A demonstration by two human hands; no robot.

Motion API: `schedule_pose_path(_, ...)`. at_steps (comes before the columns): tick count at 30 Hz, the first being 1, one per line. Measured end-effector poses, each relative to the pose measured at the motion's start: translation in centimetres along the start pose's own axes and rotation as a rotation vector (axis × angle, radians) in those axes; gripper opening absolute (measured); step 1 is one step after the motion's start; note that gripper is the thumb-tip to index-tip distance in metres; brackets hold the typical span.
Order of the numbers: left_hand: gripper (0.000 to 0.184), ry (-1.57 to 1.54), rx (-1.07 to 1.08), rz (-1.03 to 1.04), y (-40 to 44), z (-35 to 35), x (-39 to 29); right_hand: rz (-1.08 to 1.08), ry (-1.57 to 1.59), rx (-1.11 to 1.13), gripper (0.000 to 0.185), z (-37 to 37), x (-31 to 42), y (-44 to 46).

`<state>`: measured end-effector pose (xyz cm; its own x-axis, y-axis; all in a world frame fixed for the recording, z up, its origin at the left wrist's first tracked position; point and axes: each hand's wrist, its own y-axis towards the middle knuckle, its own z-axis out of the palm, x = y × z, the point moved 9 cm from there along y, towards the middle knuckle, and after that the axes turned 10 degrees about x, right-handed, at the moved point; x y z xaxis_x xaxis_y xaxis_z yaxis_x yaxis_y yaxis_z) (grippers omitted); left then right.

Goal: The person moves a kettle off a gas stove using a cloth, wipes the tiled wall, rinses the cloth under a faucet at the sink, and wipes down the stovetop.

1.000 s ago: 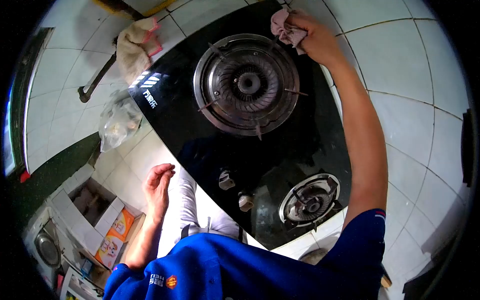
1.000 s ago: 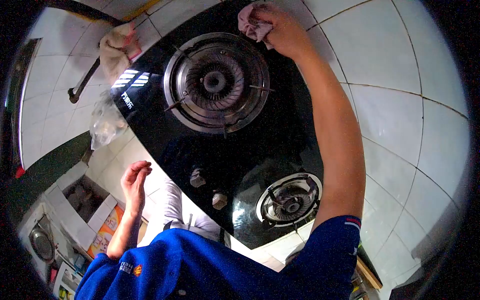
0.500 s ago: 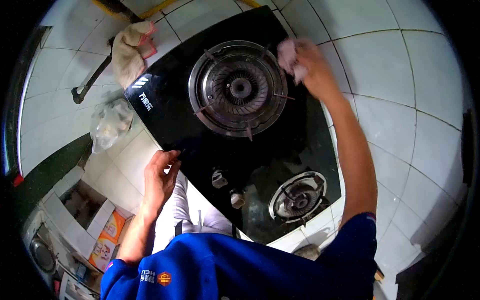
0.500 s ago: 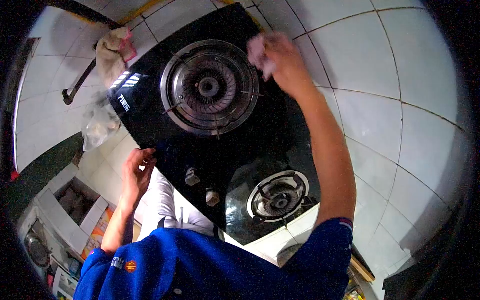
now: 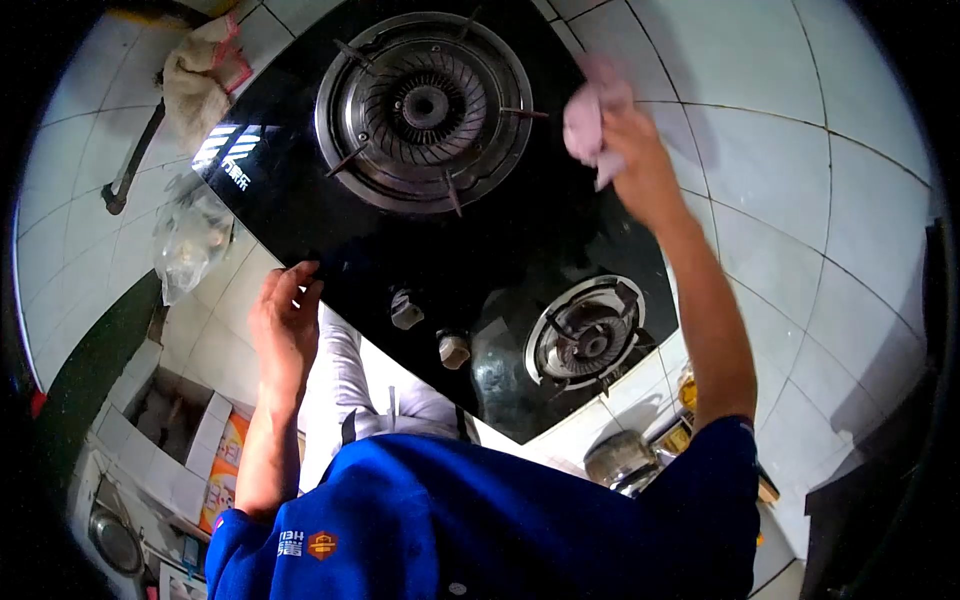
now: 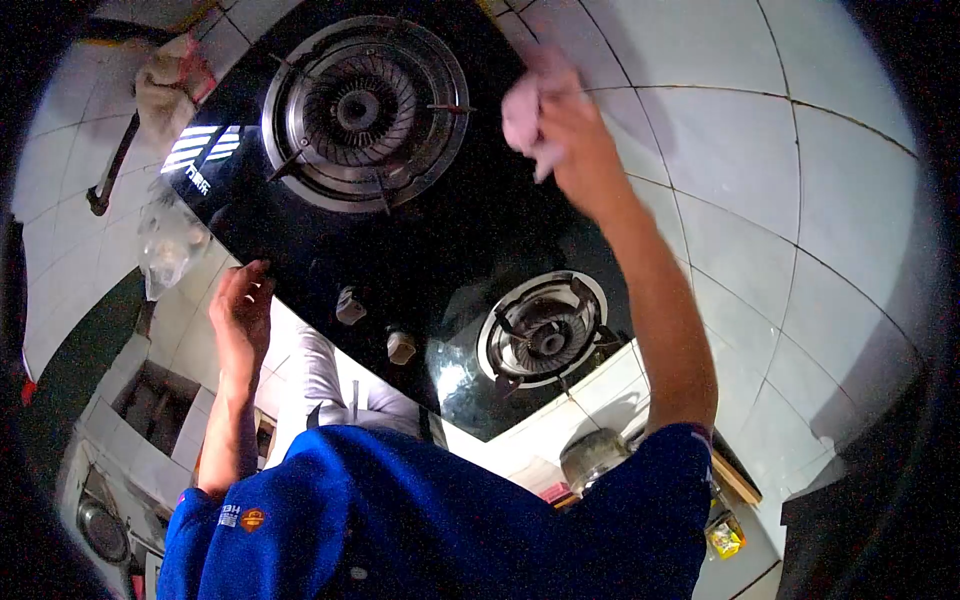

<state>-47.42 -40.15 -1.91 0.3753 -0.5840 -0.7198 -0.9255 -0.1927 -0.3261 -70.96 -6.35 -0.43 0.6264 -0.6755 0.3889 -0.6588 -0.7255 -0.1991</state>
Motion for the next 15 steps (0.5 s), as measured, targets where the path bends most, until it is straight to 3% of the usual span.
schedule_pose_path(4, 0.021, 0.026, -0.004, 0.006, -0.1, 0.1, -0.3, 0.044, 0.088, -0.001, 0.035, 2.7, 4.0, -6.9)
schedule_pose_path(7, 0.021, 0.060, -0.001, 0.023, 0.0, 0.2, -0.8, 0.045, 0.077, 0.050, 0.040, 3.5, 4.8, -6.8)
schedule_pose_path(10, 0.020, 0.103, 0.004, 0.009, -0.1, 0.4, -0.3, 0.234, 0.147, -0.118, 0.036, 1.9, 3.1, -6.1)
schedule_pose_path(15, 0.021, 0.097, -0.007, 0.065, -0.3, 0.5, -0.2, 0.013, 0.073, -0.160, 0.034, 4.9, 11.1, -6.0)
